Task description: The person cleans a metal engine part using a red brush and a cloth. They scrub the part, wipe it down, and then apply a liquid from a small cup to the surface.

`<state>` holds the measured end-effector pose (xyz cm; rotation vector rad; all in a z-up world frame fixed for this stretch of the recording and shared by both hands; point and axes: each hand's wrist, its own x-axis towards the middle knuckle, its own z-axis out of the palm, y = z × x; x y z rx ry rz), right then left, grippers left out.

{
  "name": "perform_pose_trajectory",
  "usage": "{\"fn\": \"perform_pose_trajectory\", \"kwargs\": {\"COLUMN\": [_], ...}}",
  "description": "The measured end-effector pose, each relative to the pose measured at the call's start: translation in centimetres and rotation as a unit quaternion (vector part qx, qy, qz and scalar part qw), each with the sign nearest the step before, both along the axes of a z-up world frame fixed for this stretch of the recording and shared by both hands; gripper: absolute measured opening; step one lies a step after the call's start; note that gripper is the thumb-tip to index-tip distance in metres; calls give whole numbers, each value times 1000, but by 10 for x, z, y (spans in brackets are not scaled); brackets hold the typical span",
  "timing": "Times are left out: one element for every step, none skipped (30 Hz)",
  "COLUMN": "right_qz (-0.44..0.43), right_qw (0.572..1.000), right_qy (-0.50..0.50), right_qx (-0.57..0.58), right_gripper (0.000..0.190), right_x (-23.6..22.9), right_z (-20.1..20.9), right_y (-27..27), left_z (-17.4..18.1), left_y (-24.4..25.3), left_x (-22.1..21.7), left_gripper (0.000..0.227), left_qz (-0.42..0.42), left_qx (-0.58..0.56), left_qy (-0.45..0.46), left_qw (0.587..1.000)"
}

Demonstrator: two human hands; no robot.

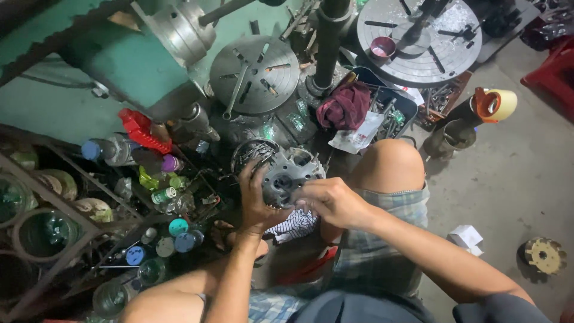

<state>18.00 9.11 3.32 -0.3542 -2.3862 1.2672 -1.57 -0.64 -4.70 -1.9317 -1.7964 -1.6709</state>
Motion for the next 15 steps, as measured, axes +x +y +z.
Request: {"fn": "perform_pose_trajectory", "kwargs": {"right_qz": [0,0,0,4,10,10,10,10,11,-3,-17,-17,-36,-56,-54], "right_qw": [1000,1000,1000,1000,999,999,999,999,999,998,989,989,974,952,953], "right_qy": [2,4,4,26,48,48,44,39,39,19,-2,-2,-23,-43,-43], "right_qx": [-10,-19,-19,-5,10,10,15,20,20,-64,-147,-147,-223,-297,-295], "right_gripper": [21,20,20,20,20,20,20,21,21,20,19,19,18,17,17], "right_x": [0,-1,-1,-2,-3,-3,-4,-4,-5,-6,-7,-9,-11,-13,-14], "right_z": [-2,-5,-5,-6,-7,-7,-8,-9,-12,-16,-19,-20,-22,-22,-22], "right_y": [0,-1,-1,-1,0,0,0,1,1,1,1,1,0,-1,2], "left_z": [0,0,2,4,5,3,0,-3,0,3,6,8,10,12,13], "left_y": [0,-1,-1,-1,-1,-2,-3,-4,-4,-4,-5,-5,-5,-6,-6], "left_x": [1,1,1,1,1,0,-1,-2,-4,-6,-8,-9,-10,-10,-11], "left_gripper": [103,99,99,98,97,97,95,93,93,90,87,87,84,81,81], "left_qz": [4,8,8,4,1,2,-3,-8,-7,-11,-14,-13,-12,-10,-9], "left_qx": [4,9,9,9,9,10,5,1,1,-1,-2,-2,-1,0,1], "left_qy": [9,18,18,20,21,21,21,22,22,42,62,62,91,120,120], "left_qw": [1000,1000,1000,1000,1000,1000,1000,1000,1000,999,998,998,996,993,993]}}
